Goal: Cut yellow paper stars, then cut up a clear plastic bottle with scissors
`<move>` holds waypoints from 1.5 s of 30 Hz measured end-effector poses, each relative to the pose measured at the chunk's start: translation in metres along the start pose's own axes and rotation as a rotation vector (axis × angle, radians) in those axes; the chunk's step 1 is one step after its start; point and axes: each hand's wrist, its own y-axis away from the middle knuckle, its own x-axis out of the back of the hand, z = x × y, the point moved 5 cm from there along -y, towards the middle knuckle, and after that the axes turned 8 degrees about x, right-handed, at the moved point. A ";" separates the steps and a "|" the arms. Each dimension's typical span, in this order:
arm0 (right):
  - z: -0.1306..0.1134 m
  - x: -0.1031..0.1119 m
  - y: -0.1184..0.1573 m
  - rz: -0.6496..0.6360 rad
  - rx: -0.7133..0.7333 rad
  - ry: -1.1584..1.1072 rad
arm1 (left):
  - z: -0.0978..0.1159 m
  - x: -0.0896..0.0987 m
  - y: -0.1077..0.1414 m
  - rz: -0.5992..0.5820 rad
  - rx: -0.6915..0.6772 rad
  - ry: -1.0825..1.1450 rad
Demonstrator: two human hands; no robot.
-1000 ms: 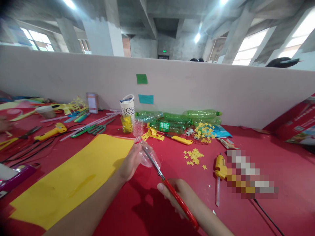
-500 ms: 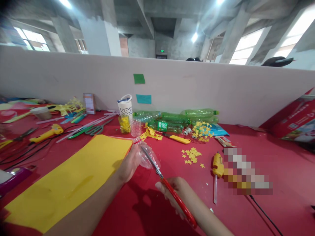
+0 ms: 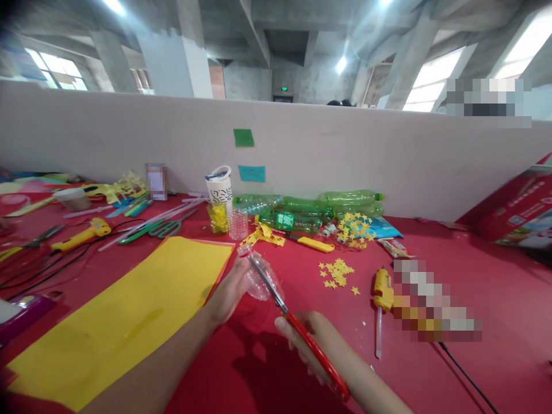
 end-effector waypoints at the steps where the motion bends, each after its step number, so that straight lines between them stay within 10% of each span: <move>1: -0.002 0.000 0.000 0.007 -0.007 0.007 | 0.000 -0.001 0.000 0.002 0.002 -0.004; 15: -0.001 -0.004 -0.005 0.019 0.018 -0.036 | -0.001 -0.001 0.001 0.048 0.033 -0.026; 23: -0.013 0.006 -0.005 -0.035 0.155 0.112 | 0.037 0.012 -0.006 0.090 -0.026 0.212; 36: -0.033 0.039 -0.021 0.381 0.233 0.798 | 0.047 0.034 -0.010 0.113 0.032 0.371; 45: 0.000 0.028 -0.024 0.115 0.240 0.612 | 0.044 0.030 -0.012 0.084 0.039 0.370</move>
